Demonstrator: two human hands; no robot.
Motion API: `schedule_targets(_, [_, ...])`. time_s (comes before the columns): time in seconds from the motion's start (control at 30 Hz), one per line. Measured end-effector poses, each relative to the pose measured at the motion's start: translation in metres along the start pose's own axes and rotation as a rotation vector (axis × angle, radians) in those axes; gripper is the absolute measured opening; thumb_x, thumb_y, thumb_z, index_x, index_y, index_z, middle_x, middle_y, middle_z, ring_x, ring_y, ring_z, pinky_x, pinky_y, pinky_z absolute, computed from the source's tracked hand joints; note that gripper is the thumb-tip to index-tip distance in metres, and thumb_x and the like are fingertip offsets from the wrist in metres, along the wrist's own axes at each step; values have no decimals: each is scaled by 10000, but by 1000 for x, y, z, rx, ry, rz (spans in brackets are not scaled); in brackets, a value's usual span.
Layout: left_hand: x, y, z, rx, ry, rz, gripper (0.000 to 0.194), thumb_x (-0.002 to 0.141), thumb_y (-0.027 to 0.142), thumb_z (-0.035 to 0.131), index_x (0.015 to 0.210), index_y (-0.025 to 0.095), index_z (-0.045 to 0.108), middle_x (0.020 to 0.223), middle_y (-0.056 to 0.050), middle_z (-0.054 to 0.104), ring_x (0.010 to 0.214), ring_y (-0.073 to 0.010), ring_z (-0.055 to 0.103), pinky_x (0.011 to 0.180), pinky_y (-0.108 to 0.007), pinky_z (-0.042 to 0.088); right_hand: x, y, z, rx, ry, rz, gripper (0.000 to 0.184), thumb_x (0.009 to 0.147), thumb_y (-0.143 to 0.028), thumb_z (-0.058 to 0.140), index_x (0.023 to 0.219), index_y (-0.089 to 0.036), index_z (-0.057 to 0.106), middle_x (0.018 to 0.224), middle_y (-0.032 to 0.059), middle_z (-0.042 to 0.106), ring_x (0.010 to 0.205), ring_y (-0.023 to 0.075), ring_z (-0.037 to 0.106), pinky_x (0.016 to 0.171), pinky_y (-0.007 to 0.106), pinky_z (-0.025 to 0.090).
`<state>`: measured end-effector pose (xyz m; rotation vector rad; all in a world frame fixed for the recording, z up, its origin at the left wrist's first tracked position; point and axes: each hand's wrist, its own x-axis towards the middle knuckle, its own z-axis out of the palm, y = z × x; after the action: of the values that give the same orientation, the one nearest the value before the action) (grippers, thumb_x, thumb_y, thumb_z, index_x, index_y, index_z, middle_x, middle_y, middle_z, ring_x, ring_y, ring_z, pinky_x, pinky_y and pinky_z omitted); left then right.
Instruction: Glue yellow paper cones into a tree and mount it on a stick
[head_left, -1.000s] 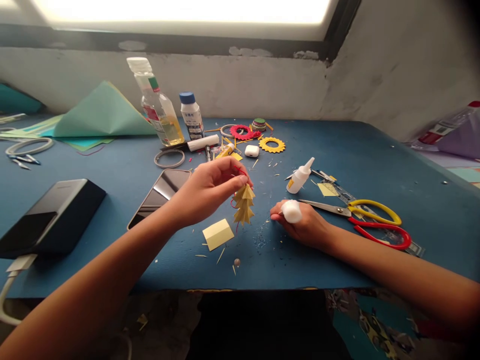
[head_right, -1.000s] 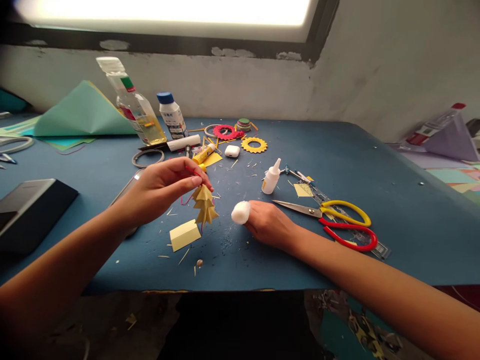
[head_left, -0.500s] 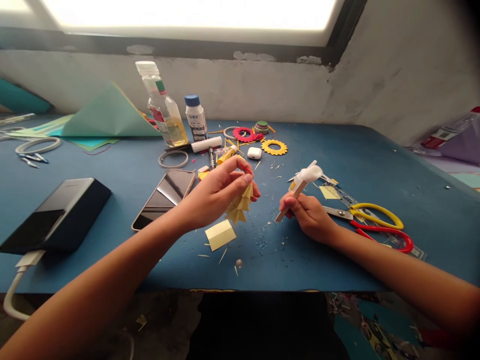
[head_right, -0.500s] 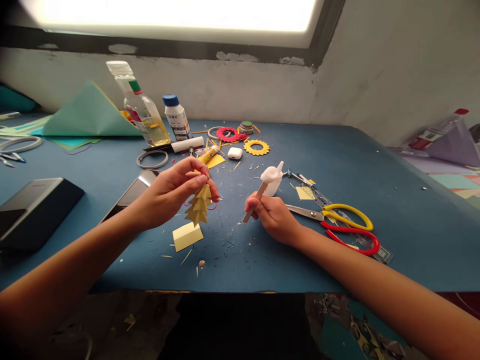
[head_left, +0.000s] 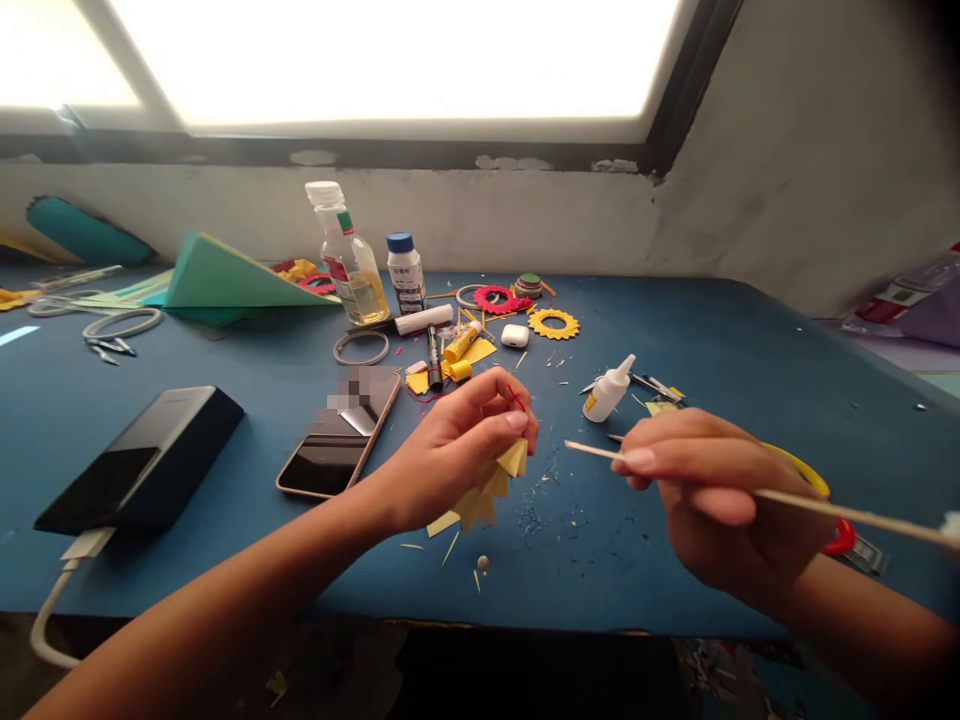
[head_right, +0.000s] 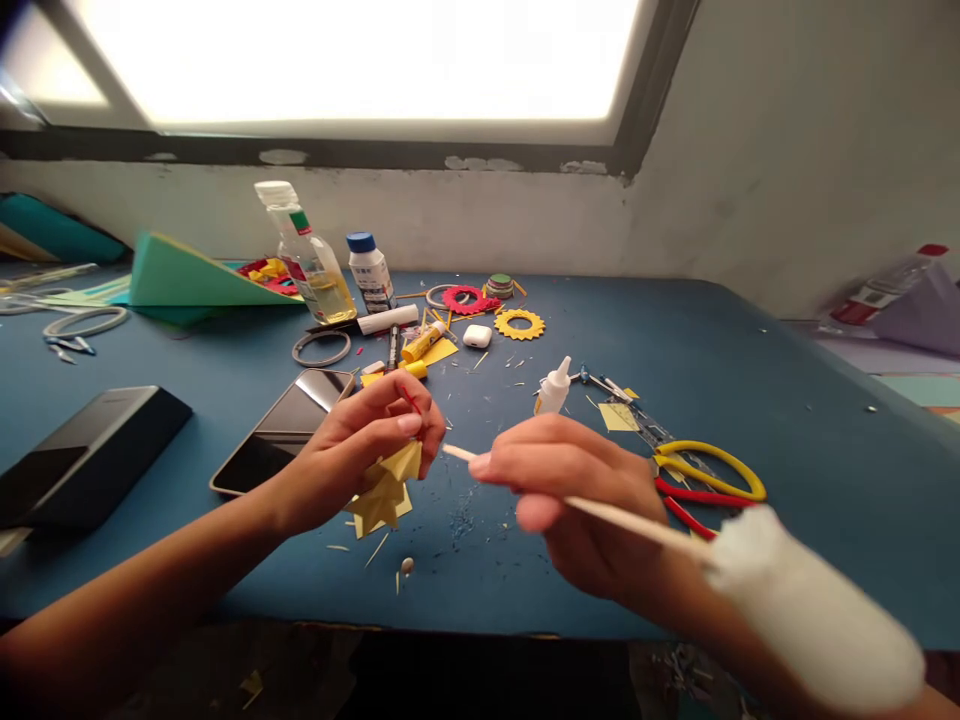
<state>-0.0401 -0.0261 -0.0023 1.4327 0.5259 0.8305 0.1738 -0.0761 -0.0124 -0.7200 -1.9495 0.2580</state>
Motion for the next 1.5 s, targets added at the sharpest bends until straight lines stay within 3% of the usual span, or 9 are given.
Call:
schedule_targets(0.1, [-6,4,7,-11,2,9,120,902,299,510,855,195,473,734,21,515,618,-89,480,556,-208,384,6,-8,3,-5,29,-138,276,979,-359,397,1140,-285,608,825,53,678,704,168,662,578,275,543])
schedule_targets(0.27, [-11,6,12,51,-5,49,150,908,318,506,843,187,471,720,14,471,593,-88,398,521,-206,336,12,-12,8,31,-57,-146,296,983,-318,392,1216,-281,571,829,50,691,731,145,680,621,232,571])
schedule_targets(0.5, [-13,6,13,119,-8,95,141,920,311,492,852,189,472,738,8,486,626,-96,412,547,-211,350,13,-10,6,35,-152,-201,310,991,-292,378,1248,-247,545,851,72,704,741,146,687,677,235,582])
schedule_targets(0.77, [-16,5,15,87,49,141,155,901,328,519,830,195,483,698,8,512,577,-99,419,527,-226,356,-2,-5,13,-6,-77,-224,338,976,-348,410,1290,-306,529,897,62,721,712,167,692,662,258,586])
schedule_targets(1.03, [-18,4,15,45,10,147,126,915,303,512,847,199,491,718,15,523,572,-83,449,513,-208,362,0,-7,9,-8,-26,-213,289,975,-374,408,1197,-337,590,842,43,709,682,154,680,622,240,575])
schedule_targets(1.3, [-17,3,16,45,2,155,104,926,277,503,856,200,492,735,20,530,580,-70,475,520,-193,374,0,-10,14,33,-44,-196,336,985,-321,395,1291,-281,526,896,69,698,759,148,677,693,242,578])
schedule_targets(1.5, [-18,2,14,47,-20,181,89,930,267,494,873,199,491,739,20,539,593,-73,485,514,-184,375,-2,-8,12,31,-68,-228,304,990,-311,388,1233,-239,556,888,69,694,768,138,673,712,233,585])
